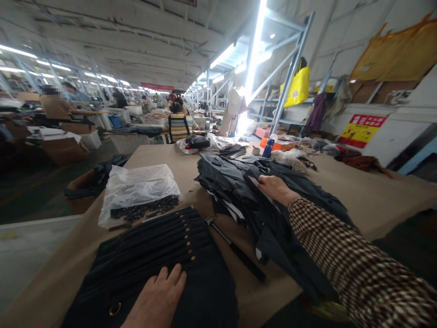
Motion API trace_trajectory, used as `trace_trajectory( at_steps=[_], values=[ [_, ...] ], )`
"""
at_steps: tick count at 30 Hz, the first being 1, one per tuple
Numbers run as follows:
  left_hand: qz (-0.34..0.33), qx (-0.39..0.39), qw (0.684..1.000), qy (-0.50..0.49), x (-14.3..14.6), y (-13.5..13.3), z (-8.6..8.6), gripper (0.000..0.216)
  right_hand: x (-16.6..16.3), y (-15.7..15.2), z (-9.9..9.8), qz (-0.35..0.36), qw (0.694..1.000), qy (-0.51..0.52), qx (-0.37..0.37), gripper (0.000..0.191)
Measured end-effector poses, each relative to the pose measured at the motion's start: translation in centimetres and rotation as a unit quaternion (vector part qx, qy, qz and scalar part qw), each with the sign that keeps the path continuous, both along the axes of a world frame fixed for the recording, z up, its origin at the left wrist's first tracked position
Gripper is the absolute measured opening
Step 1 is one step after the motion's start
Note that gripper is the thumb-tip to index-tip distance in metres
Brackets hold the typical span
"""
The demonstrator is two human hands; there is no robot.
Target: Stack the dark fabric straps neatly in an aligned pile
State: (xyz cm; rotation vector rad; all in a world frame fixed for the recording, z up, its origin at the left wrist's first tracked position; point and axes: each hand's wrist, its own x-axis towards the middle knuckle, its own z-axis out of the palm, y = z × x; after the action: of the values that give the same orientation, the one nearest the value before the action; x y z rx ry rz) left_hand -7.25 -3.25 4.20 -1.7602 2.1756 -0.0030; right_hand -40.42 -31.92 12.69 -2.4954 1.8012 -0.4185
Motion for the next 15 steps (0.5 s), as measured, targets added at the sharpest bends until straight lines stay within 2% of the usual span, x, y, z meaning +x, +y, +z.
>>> trace_trajectory(
  at_steps=[3, 5, 7, 8, 9, 11, 13, 15],
  values=[
    [0.010, 0.005, 0.999, 0.042, 0.1, -0.1, 1.3, 0.062, 0.6, 1.5, 1.7, 0.010, 0.999, -0.028, -0.014, 0.003],
    [0.030, 0.004, 0.992, 0.122, -0.1, -0.4, 2.9, 0.048, 1.4, 2.8, 3.4, 0.020, 0.998, -0.060, -0.020, 0.004],
    [0.035, -0.029, 0.970, 0.240, -0.8, -0.9, 5.0, 0.039, 2.8, 4.7, 4.9, 0.059, 0.981, -0.185, 0.028, 0.008],
    [0.029, -0.059, 0.949, 0.307, -1.4, -1.2, 6.0, 0.040, 3.8, 5.8, 5.4, 0.086, 0.952, -0.282, 0.076, 0.009],
    [0.020, -0.092, 0.923, 0.372, -2.1, -1.6, 7.0, 0.043, 5.0, 7.0, 5.8, 0.112, 0.905, -0.389, 0.130, 0.011],
    [0.013, -0.150, 0.866, 0.477, -3.8, -2.4, 8.5, 0.059, 7.9, 9.8, 5.9, 0.143, 0.781, -0.566, 0.220, 0.016],
    [0.025, -0.195, 0.827, 0.527, -5.5, -3.3, 9.4, 0.080, 10.9, 12.5, 5.4, 0.159, 0.689, -0.655, 0.268, 0.020],
    [0.039, -0.243, 0.800, 0.546, -6.5, -3.9, 9.8, 0.080, 13.5, 14.8, 4.8, 0.175, 0.625, -0.704, 0.289, 0.020]
  ],
)
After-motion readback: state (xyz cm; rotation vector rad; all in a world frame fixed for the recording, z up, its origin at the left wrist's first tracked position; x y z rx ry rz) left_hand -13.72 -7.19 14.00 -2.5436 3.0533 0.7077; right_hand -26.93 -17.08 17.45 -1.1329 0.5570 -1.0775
